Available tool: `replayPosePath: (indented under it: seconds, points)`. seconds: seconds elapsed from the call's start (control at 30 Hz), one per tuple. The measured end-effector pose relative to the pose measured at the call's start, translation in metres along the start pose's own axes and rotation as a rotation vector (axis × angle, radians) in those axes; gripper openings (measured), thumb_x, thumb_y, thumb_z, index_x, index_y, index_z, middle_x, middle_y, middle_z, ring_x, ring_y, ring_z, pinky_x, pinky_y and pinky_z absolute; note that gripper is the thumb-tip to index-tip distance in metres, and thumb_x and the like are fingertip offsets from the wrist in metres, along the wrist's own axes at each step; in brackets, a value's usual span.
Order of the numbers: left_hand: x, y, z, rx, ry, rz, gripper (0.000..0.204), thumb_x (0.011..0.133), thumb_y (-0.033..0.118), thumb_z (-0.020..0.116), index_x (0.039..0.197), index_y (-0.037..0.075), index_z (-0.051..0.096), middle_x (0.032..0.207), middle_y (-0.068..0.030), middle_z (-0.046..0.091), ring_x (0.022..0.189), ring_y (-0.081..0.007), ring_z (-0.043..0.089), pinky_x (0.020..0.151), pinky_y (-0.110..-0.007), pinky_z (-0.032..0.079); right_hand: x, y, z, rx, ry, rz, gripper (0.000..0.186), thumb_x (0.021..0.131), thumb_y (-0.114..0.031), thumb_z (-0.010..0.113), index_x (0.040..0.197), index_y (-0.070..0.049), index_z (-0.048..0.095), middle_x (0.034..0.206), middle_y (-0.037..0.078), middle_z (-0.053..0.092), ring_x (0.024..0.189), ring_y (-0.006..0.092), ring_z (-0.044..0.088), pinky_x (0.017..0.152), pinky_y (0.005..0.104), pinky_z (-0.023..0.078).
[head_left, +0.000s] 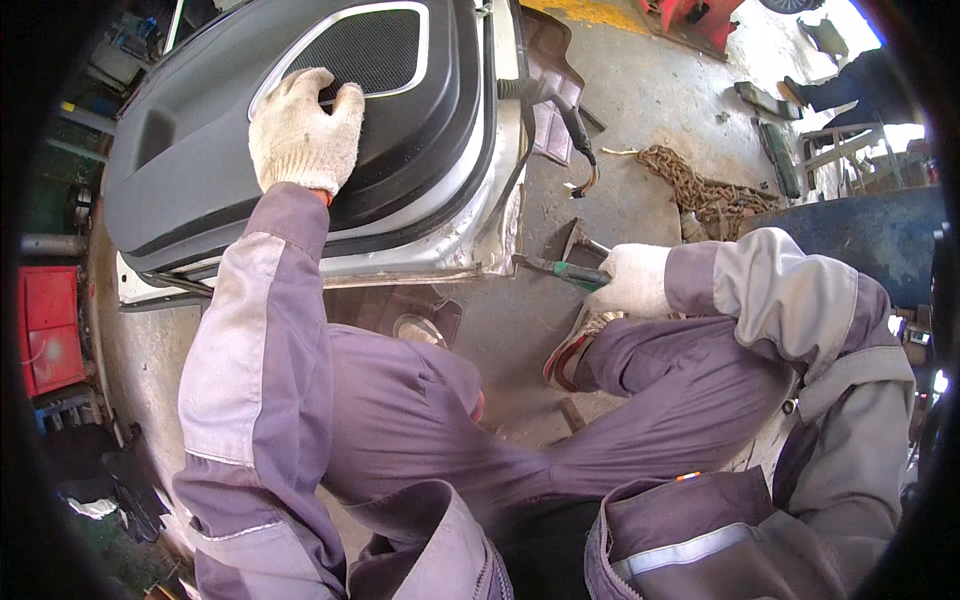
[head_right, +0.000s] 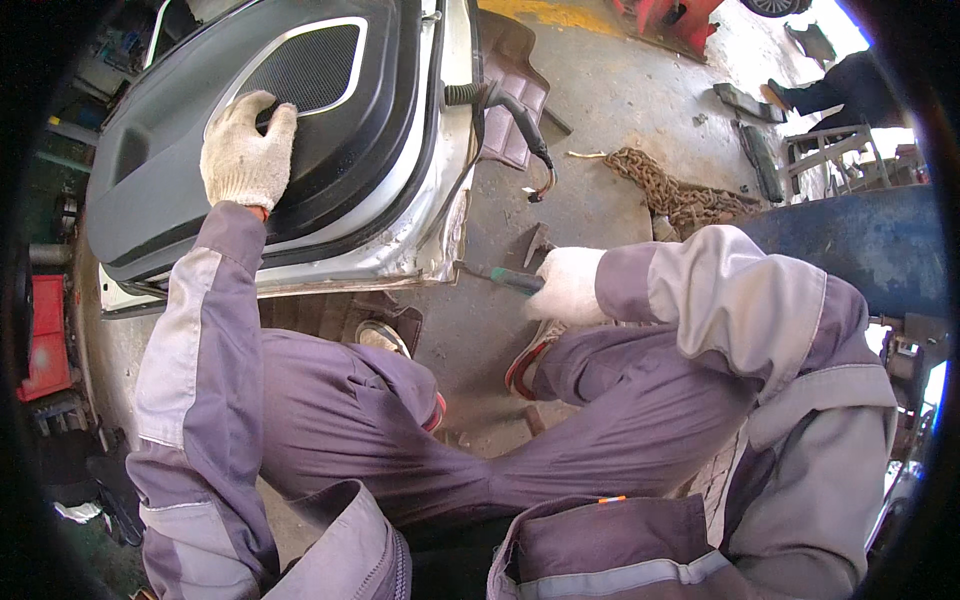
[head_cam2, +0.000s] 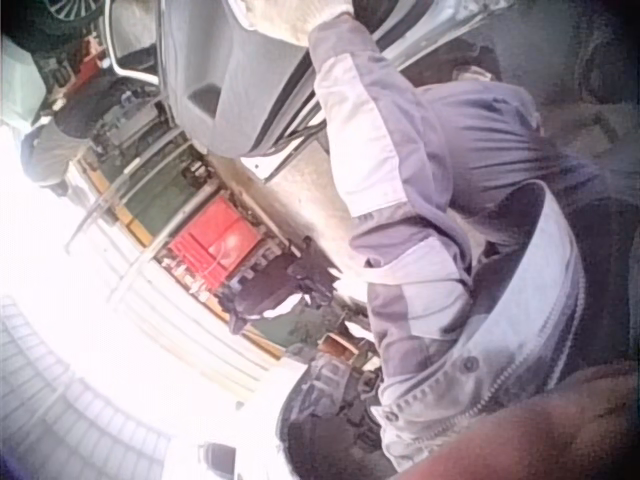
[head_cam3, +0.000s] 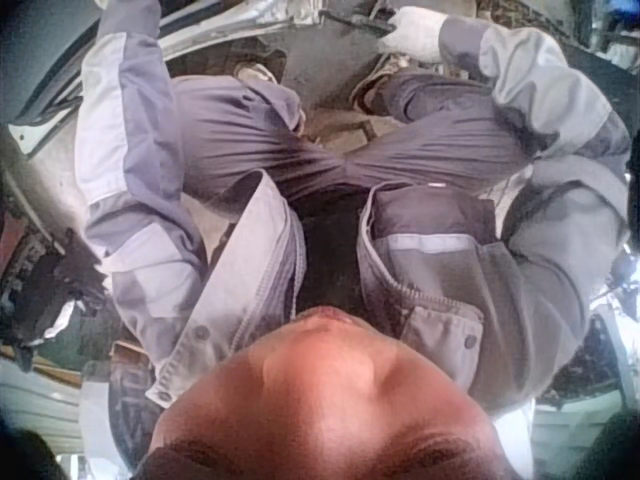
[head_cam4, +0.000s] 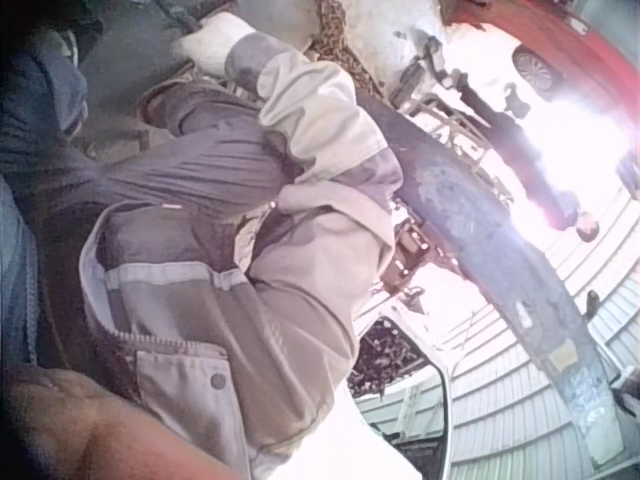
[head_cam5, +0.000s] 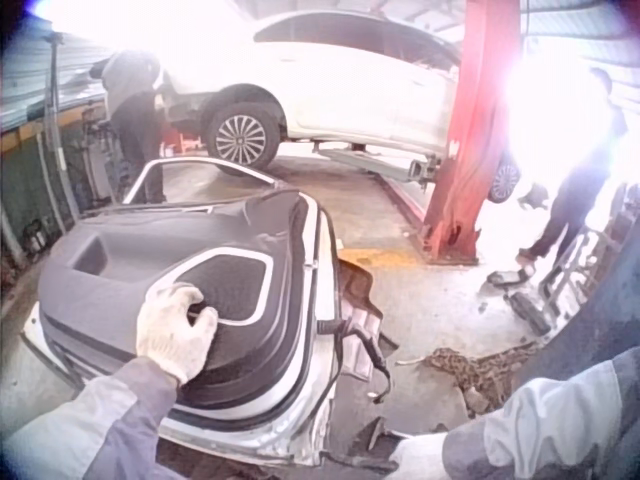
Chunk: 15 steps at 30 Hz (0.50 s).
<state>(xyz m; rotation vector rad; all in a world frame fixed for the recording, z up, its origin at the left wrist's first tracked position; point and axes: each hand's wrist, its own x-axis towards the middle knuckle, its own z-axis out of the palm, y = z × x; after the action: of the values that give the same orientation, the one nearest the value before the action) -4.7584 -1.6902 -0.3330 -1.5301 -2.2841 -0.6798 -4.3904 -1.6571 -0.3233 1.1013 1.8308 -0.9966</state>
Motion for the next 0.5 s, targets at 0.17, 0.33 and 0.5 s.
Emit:
replayPosePath:
  seconds: [0.17,0.33,0.5]
  points:
    - [-0.001,-0.001,-0.003,-0.014,-0.015,-0.004,0.048,0.094,0.046,0.064,0.119,0.007,0.078,0.127,-0.0114,0.074,0.123,-0.0349,0.066,0.112,-0.045,0.048,0.027,0.043,0.037,0.019,0.131,-0.155,0.040,0.090,-0.038,0.069,0.087,0.002,0.074,0.074,0.024,0.067,0.070,0.0351,0.069,0.073,0.0461,0.054]
    - [0.002,0.009,-0.005,-0.009,-0.016,-0.015,0.044,0.094,0.044,0.068,0.118,0.009,0.078,0.124,-0.0120,0.075,0.122,-0.0356,0.066,0.110,-0.045,0.049,0.036,0.061,0.051,0.100,0.117,-0.153,0.039,0.090,-0.037,0.069,0.093,0.002,0.073,0.074,0.019,0.069,0.070,0.0310,0.069,0.073,0.0445,0.054]
    - [-0.001,0.000,-0.004,-0.004,0.001,-0.008,0.044,0.094,0.045,0.069,0.117,0.008,0.078,0.123,-0.0128,0.075,0.121,-0.0353,0.066,0.109,-0.045,0.049,0.013,0.020,0.026,0.099,-0.027,-0.050,0.039,0.093,-0.037,0.069,0.090,0.002,0.073,0.072,0.013,0.071,0.067,0.0229,0.069,0.069,0.0403,0.056]
